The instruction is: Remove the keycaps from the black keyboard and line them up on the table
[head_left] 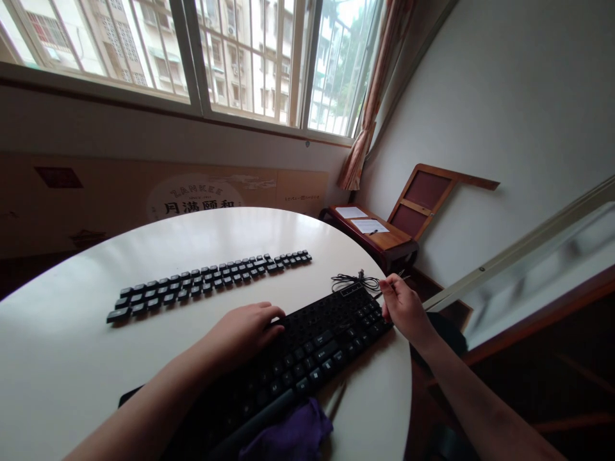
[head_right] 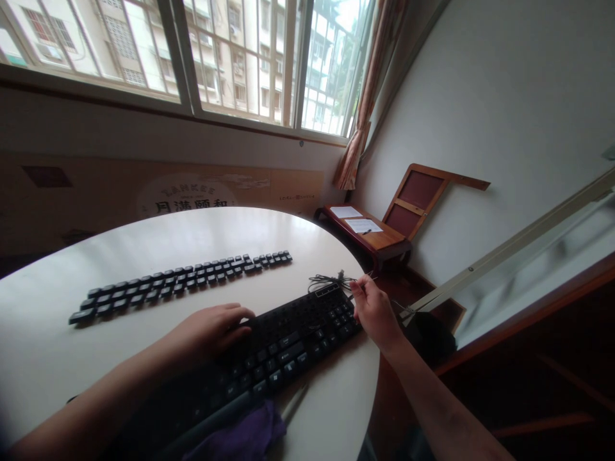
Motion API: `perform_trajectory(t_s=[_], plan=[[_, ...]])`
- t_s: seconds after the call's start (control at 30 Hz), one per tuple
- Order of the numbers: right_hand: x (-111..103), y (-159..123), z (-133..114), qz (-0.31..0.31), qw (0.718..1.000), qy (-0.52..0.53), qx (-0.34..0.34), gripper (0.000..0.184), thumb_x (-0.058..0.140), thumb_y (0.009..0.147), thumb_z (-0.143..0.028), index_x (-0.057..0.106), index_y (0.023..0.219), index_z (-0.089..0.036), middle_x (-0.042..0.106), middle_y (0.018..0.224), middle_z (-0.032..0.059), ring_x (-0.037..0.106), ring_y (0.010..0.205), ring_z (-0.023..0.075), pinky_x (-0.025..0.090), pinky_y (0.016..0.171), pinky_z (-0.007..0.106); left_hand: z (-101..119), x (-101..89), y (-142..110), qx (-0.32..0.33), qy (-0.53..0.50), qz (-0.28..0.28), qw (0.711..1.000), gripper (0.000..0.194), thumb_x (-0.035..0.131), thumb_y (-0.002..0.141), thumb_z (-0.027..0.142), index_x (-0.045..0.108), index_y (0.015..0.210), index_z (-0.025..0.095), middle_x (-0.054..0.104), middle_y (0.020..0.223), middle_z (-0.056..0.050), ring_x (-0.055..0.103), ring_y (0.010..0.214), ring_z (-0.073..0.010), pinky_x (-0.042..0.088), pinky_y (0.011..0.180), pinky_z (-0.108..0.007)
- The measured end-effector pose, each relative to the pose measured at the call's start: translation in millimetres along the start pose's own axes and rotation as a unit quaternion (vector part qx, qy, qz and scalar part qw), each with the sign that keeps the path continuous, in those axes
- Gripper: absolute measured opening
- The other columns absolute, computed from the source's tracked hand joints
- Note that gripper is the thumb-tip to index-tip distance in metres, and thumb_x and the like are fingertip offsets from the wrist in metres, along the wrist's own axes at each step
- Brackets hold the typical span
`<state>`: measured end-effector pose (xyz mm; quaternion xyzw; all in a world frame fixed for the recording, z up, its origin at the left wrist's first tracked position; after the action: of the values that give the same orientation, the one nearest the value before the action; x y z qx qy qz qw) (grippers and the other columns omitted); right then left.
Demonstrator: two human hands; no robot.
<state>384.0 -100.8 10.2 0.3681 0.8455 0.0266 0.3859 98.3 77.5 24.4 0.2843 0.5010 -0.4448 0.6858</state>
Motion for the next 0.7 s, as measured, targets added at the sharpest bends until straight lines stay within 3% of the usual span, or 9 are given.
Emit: perform_trajectory(t_s=[0.13, 0.3, 0.47, 0.57, 0.7], plan=[[3.5, -0.2, -1.7, -0.016, 0.999, -0.030, -0.018, 0.042, 0.038, 0.098, -0.061, 0.048, 0.082, -0.024, 0.053, 0.045, -0.0052, 0.055, 0.042, 0.0160, 0.042, 0.051, 0.024, 0.5, -0.2, -0.1, -0.001, -0.001, -0.005, 1.000, 0.032, 0.047, 0.092, 0.035, 0.067, 0.115, 0.024, 0.070, 0.112, -0.007, 0.066, 0.099, -0.0274, 0.050, 0.085, -0.037], [7.4, -3.4, -4.6, 0.009, 0.987, -0.096, -0.130, 0.038, 0.041, 0.098, -0.056, 0.051, 0.083, -0.022, 0.061, 0.065, 0.0013, 0.059, 0.055, 0.0183, 0.041, 0.056, 0.027, 1.8, -2.1, -1.0, -0.004, -0.006, -0.010, 1.000, 0.034, 0.046, 0.092, 0.036, 0.067, 0.116, 0.023, 0.070, 0.113, -0.007, 0.066, 0.101, -0.0275, 0.050, 0.086, -0.038], [10.0, -8.3, 9.3, 0.069, 0.995, -0.022, -0.067, 0.036, 0.040, 0.100, -0.054, 0.049, 0.085, -0.022, 0.052, 0.049, -0.0049, 0.055, 0.045, 0.0159, 0.042, 0.054, 0.025, 1.2, -1.7, -0.5, -0.003, -0.011, -0.009, 1.000, 0.035, 0.045, 0.091, 0.038, 0.067, 0.115, 0.023, 0.070, 0.113, -0.007, 0.066, 0.099, -0.0271, 0.050, 0.084, -0.037], [13.5, -14.4, 15.6, 0.128, 0.990, 0.004, -0.061, 0.034, 0.041, 0.100, -0.053, 0.050, 0.088, -0.022, 0.053, 0.051, -0.0049, 0.056, 0.047, 0.0156, 0.044, 0.056, 0.025, 0.3, -0.5, -0.1, -0.005, -0.016, -0.002, 1.000, 0.033, 0.046, 0.091, 0.038, 0.068, 0.112, 0.024, 0.070, 0.111, -0.007, 0.066, 0.097, -0.0265, 0.049, 0.083, -0.035], [17.2, -19.2, 18.2, 0.153, 0.987, 0.011, -0.056, 0.035, 0.042, 0.099, -0.053, 0.050, 0.087, -0.021, 0.054, 0.052, -0.0042, 0.056, 0.048, 0.0157, 0.044, 0.056, 0.026, 0.5, -0.2, -0.2, -0.004, -0.033, 0.006, 0.999, 0.030, 0.048, 0.090, 0.037, 0.068, 0.107, 0.024, 0.071, 0.108, -0.007, 0.066, 0.095, -0.0262, 0.049, 0.081, -0.035]])
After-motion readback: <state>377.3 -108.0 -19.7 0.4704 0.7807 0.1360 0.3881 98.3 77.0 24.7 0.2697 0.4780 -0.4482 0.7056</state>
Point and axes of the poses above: each hand's wrist, its own y-axis towards the middle knuckle, its own x-axis out of the palm, z = x × y, the point moved 2 cm from there along y, towards the middle knuckle
